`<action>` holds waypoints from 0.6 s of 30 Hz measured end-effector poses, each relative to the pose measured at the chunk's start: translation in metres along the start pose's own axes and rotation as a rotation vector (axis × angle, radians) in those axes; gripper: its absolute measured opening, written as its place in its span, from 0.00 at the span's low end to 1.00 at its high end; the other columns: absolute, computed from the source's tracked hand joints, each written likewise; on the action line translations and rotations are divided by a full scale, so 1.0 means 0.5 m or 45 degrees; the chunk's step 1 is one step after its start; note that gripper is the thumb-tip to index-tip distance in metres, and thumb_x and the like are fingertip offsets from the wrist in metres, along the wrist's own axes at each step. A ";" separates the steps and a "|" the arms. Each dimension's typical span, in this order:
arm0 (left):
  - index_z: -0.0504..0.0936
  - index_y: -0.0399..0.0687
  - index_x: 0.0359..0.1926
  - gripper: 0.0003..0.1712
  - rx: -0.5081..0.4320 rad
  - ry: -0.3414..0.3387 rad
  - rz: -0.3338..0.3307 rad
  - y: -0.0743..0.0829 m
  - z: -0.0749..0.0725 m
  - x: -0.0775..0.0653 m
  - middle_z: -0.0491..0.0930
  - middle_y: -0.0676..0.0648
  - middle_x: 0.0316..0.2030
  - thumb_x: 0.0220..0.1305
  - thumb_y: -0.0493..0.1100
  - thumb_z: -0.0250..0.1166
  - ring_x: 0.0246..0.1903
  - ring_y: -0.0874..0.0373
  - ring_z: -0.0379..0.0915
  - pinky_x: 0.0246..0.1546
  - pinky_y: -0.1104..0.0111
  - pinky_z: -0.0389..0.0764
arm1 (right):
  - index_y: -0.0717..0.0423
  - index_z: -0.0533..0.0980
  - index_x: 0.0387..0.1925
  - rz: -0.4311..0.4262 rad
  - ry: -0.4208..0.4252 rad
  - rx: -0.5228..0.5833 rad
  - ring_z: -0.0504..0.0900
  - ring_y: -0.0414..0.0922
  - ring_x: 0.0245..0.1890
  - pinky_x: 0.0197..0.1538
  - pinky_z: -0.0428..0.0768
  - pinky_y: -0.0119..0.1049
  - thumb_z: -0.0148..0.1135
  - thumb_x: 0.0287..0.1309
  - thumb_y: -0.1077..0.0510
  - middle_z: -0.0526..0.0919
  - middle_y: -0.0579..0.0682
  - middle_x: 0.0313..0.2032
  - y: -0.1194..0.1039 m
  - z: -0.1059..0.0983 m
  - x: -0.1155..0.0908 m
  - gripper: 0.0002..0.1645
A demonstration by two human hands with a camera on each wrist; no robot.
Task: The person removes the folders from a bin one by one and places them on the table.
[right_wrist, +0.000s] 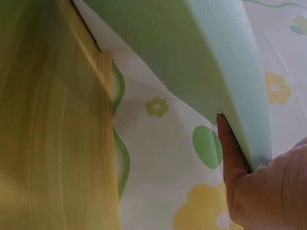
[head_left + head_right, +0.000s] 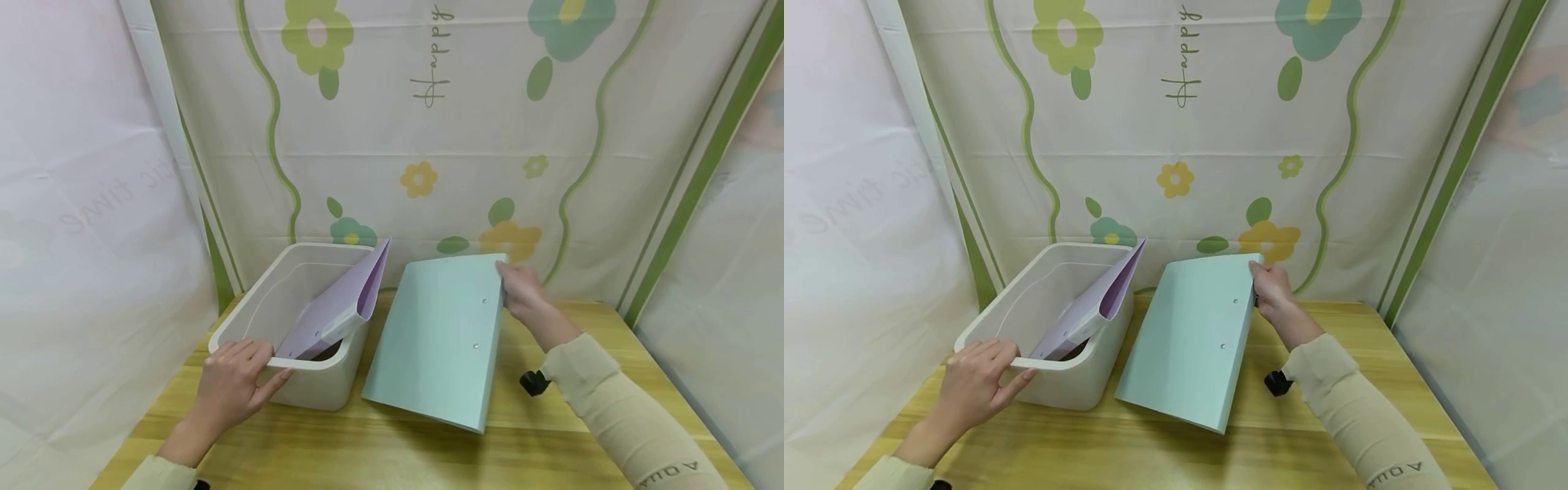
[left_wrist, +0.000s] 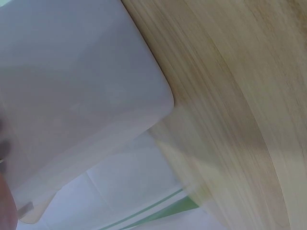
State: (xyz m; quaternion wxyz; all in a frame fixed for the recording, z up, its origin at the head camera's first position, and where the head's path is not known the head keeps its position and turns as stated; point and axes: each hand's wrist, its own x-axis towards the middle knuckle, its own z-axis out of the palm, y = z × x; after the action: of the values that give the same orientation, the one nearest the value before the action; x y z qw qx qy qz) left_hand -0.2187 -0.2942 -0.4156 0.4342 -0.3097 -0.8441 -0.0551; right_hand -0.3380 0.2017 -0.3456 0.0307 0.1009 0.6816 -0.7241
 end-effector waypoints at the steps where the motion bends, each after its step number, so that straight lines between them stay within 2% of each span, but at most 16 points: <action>1: 0.63 0.51 0.25 0.34 0.001 -0.002 -0.001 0.000 0.000 0.000 0.61 0.58 0.20 0.74 0.73 0.45 0.18 0.60 0.66 0.24 0.57 0.76 | 0.71 0.54 0.74 0.003 0.002 -0.002 0.72 0.49 0.62 0.69 0.71 0.43 0.41 0.81 0.49 0.65 0.62 0.68 0.002 0.001 0.001 0.36; 9: 0.64 0.51 0.25 0.34 -0.003 -0.012 -0.007 0.000 0.000 0.000 0.62 0.57 0.20 0.74 0.73 0.44 0.19 0.58 0.68 0.24 0.56 0.76 | 0.70 0.52 0.76 0.029 0.006 -0.006 0.66 0.55 0.70 0.70 0.69 0.45 0.40 0.81 0.48 0.61 0.65 0.73 0.017 0.005 0.007 0.36; 18: 0.66 0.49 0.25 0.35 -0.005 -0.023 -0.010 -0.002 0.002 -0.003 0.66 0.56 0.21 0.74 0.72 0.45 0.20 0.57 0.70 0.25 0.56 0.76 | 0.72 0.52 0.75 0.009 -0.037 -0.009 0.64 0.56 0.72 0.72 0.67 0.47 0.38 0.81 0.50 0.59 0.65 0.74 0.028 0.005 0.016 0.35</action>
State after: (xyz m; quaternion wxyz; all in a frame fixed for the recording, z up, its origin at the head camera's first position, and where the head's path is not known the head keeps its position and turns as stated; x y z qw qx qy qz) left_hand -0.2193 -0.2955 -0.4170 0.4257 -0.3076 -0.8491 -0.0555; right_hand -0.3433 0.1989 -0.3607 0.0435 0.0924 0.6834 -0.7229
